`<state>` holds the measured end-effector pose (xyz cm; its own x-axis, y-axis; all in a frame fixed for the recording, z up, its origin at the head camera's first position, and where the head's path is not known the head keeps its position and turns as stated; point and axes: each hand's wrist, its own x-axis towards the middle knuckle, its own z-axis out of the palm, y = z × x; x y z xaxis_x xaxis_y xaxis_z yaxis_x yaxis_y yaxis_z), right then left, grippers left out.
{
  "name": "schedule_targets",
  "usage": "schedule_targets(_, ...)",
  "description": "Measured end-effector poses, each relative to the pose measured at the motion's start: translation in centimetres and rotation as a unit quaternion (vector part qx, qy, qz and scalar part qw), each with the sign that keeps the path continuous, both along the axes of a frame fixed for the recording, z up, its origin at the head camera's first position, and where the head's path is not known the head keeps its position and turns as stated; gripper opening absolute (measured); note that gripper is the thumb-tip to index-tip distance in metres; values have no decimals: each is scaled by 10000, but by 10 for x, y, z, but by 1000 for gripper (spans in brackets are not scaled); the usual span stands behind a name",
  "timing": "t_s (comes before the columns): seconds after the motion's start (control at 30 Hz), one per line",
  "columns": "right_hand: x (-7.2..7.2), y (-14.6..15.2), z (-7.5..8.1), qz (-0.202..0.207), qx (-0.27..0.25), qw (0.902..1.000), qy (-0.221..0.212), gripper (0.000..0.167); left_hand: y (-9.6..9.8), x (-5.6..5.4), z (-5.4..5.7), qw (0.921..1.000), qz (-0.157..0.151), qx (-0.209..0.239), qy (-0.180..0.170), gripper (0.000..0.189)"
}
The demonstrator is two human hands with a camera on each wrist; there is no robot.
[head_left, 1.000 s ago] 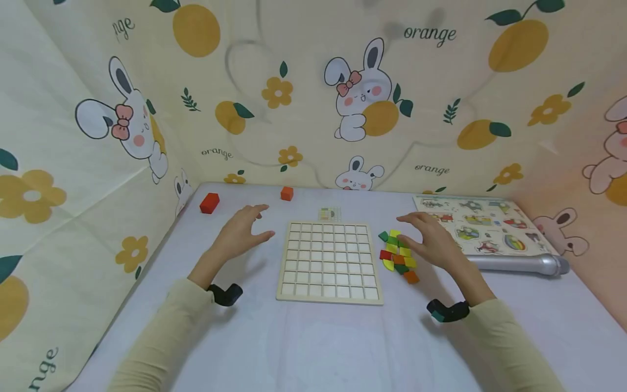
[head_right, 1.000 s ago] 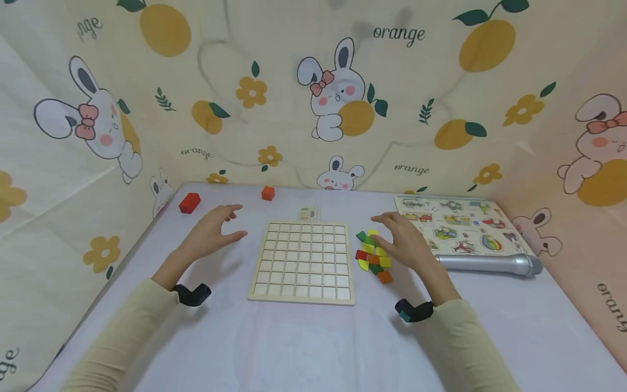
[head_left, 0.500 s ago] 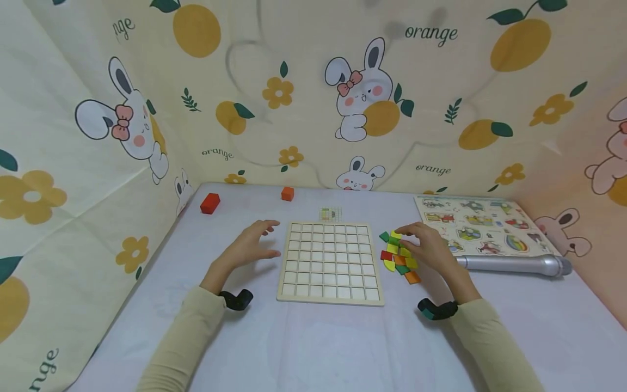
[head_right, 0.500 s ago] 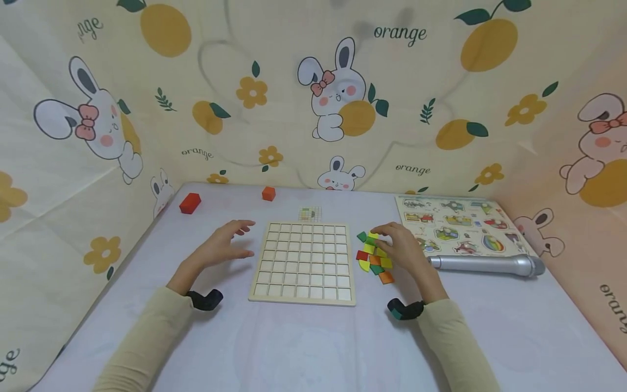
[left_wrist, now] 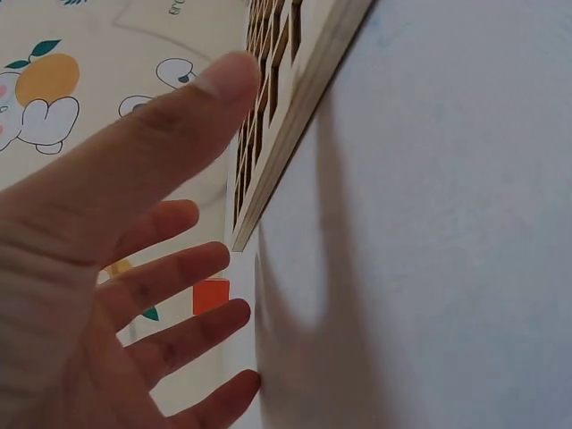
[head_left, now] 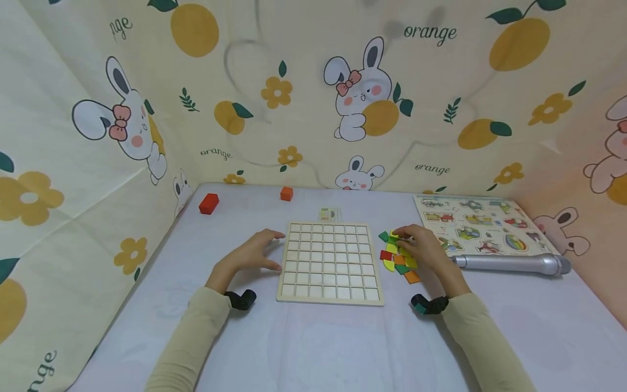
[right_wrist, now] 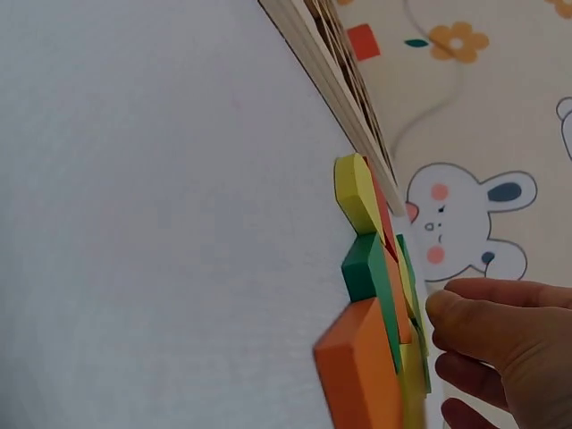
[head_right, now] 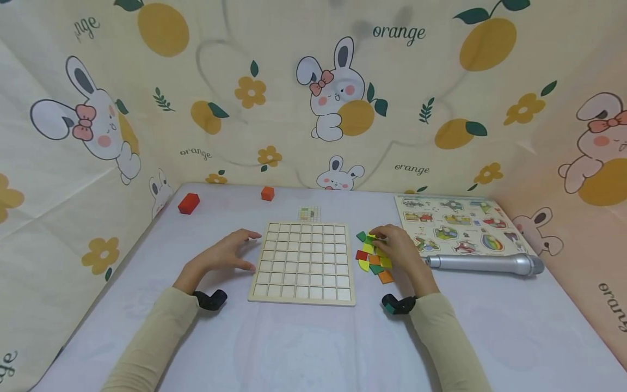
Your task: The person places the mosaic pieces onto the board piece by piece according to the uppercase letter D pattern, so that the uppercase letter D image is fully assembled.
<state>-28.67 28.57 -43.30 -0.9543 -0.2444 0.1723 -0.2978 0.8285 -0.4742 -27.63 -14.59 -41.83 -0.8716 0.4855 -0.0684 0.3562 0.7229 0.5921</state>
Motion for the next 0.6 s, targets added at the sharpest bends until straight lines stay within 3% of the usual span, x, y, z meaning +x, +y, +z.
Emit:
schedule_targets(0.17, -3, 1, -4, 0, -168, 9999, -28, 25, 0, -1, -1, 9993, -121, -349, -3, 88)
schedule_targets(0.43, -6, 3, -7, 114, -175, 9998, -1, 21, 2, -2, -6, 9949, -486, -830, 304, 93)
schedule_targets(0.6, -5, 2, -6, 225, -98, 9997, 15, 21, 4, -2, -5, 9935, -464, -999, 302, 94)
